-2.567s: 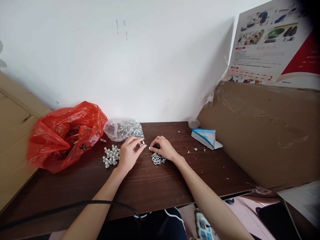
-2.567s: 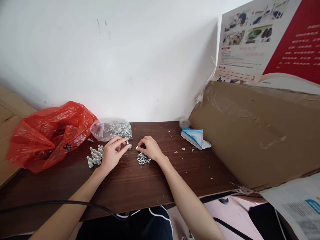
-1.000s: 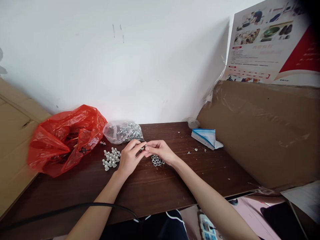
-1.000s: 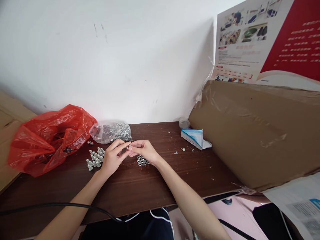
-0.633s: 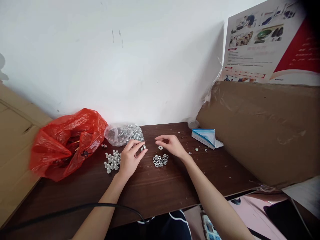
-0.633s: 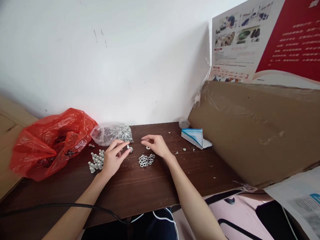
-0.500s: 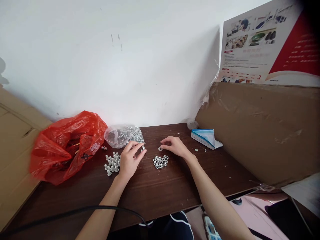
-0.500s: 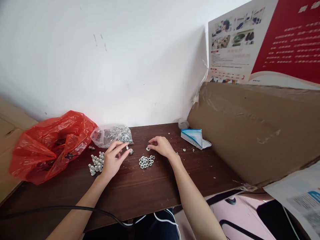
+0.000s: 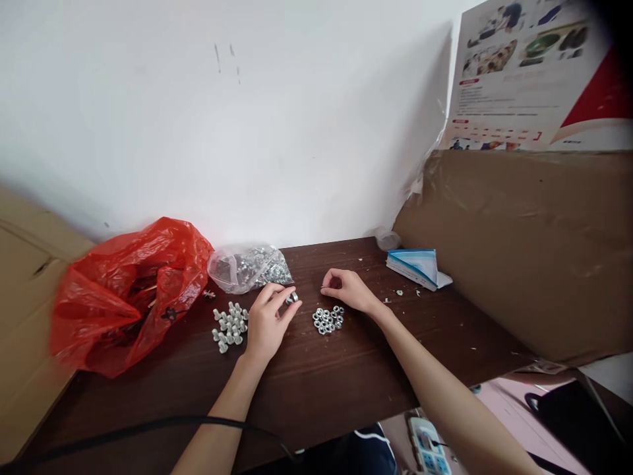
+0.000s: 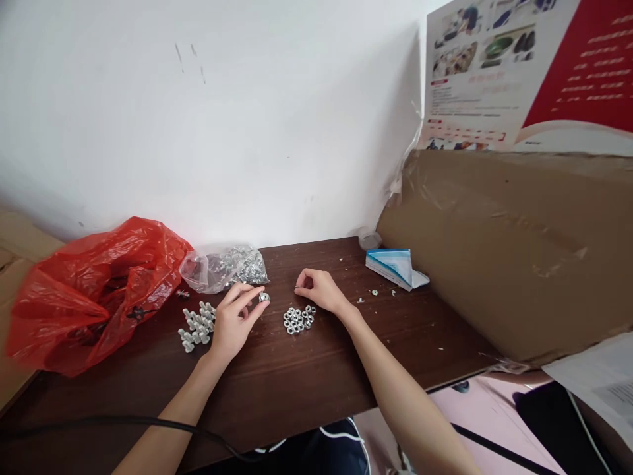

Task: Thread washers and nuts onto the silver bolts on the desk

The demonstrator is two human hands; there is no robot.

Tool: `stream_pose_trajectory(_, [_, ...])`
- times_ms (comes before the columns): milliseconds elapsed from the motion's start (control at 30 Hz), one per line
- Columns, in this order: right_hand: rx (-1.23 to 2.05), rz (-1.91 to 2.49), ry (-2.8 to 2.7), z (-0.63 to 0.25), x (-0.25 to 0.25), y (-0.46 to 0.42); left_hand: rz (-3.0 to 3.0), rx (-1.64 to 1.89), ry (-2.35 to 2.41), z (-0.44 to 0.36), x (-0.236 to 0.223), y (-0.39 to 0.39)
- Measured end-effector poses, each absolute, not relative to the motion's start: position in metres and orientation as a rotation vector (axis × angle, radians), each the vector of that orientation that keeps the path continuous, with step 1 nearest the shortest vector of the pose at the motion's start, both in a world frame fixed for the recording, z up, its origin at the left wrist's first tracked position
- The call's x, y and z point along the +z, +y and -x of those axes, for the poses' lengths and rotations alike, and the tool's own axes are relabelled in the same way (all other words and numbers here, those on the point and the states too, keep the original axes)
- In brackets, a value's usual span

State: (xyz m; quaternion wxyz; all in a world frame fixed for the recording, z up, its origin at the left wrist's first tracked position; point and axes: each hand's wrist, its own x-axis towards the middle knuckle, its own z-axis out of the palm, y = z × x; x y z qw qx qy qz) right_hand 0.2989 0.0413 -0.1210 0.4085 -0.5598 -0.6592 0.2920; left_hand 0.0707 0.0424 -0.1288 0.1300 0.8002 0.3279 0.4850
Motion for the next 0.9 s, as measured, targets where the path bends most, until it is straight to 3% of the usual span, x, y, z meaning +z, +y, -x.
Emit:
stream_pose_trajectory(300, [1.454,0.874,-1.222,-0.240,-0.088,0.043,-2.197,1.513,0.926,-0.074,-0.126,0.040])
stream_pose_trajectory(500, [1.489,0.884,-1.125,-0.229,-0.094,0.047,-2.166,1.633,0.999,-0.071,-0.124,0.042])
stream_pose_trajectory(900, [1.450,0.950,-0.986,-0.215,-0.101,0.041,-2.070,1.507,0.953,-0.071,-0.124,0.042])
